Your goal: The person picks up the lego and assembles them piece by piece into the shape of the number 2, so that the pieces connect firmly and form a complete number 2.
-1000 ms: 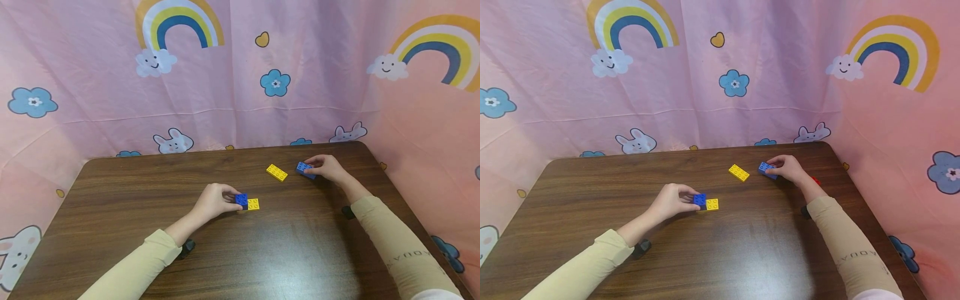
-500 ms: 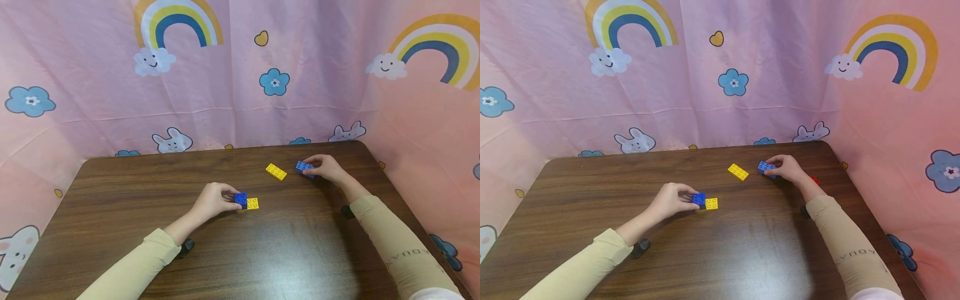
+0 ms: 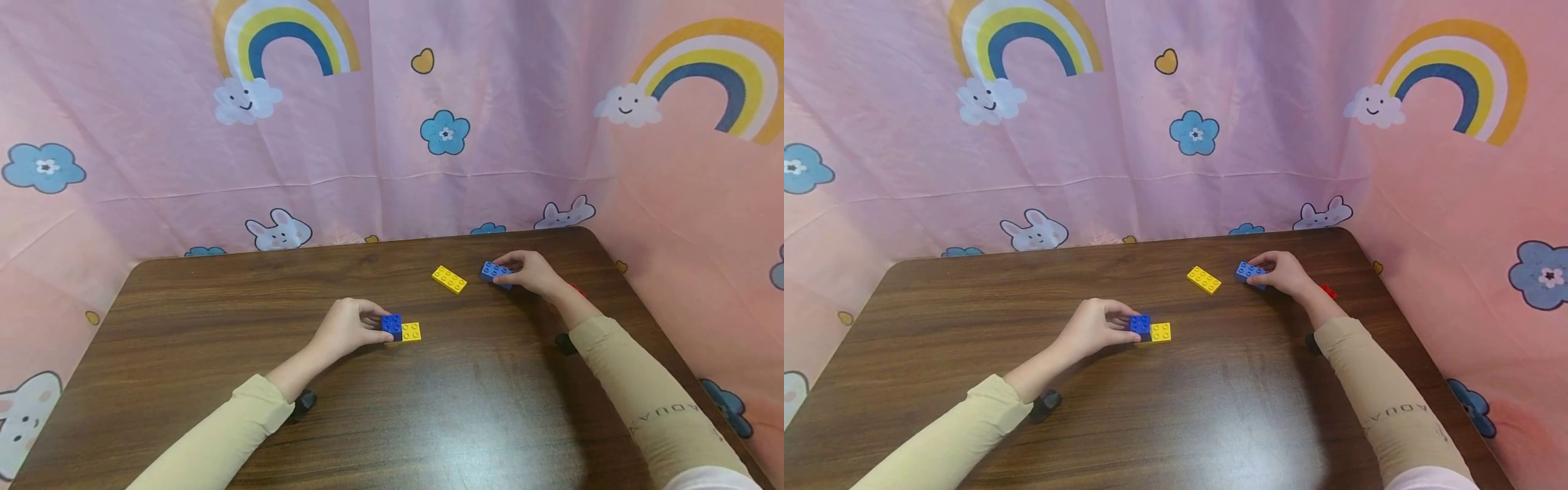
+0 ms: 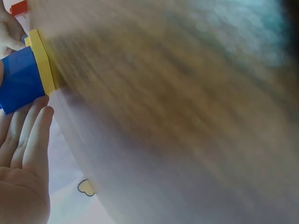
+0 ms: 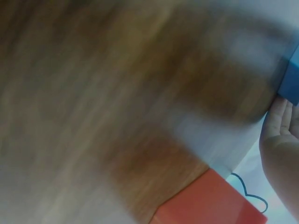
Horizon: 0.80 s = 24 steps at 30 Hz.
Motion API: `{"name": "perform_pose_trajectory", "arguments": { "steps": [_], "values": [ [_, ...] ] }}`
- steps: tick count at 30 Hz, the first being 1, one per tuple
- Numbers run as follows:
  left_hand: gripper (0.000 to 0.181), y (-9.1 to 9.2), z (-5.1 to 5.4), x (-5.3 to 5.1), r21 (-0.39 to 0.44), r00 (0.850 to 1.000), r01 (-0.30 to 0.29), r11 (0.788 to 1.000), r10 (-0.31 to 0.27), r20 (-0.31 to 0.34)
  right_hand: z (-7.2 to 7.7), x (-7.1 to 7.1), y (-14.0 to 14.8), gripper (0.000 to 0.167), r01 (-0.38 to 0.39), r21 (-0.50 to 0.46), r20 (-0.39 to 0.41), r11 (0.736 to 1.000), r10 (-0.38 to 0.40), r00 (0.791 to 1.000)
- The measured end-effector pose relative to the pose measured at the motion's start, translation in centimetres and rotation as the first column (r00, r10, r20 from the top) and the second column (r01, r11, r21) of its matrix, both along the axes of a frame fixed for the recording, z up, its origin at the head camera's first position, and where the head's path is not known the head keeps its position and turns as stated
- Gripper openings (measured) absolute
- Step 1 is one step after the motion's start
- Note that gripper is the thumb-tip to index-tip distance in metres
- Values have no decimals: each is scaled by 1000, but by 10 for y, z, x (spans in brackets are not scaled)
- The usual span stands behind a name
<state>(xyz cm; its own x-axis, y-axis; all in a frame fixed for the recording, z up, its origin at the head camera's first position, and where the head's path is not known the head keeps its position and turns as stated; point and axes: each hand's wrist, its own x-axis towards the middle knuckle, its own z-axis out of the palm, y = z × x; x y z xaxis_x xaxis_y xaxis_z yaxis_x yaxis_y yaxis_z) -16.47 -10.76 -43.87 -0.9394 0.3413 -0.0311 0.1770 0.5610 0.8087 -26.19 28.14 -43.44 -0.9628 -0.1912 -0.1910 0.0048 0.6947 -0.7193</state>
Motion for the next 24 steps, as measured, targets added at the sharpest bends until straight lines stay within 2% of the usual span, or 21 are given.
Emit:
{"name": "perform_pose_trajectory", "arguments": {
  "steps": [24],
  "values": [
    [33,1,1,0,-14,1000,-13,1000,13,0,3,2,-2,45,-3,4,-14,1000,3,1000]
  ]
}}
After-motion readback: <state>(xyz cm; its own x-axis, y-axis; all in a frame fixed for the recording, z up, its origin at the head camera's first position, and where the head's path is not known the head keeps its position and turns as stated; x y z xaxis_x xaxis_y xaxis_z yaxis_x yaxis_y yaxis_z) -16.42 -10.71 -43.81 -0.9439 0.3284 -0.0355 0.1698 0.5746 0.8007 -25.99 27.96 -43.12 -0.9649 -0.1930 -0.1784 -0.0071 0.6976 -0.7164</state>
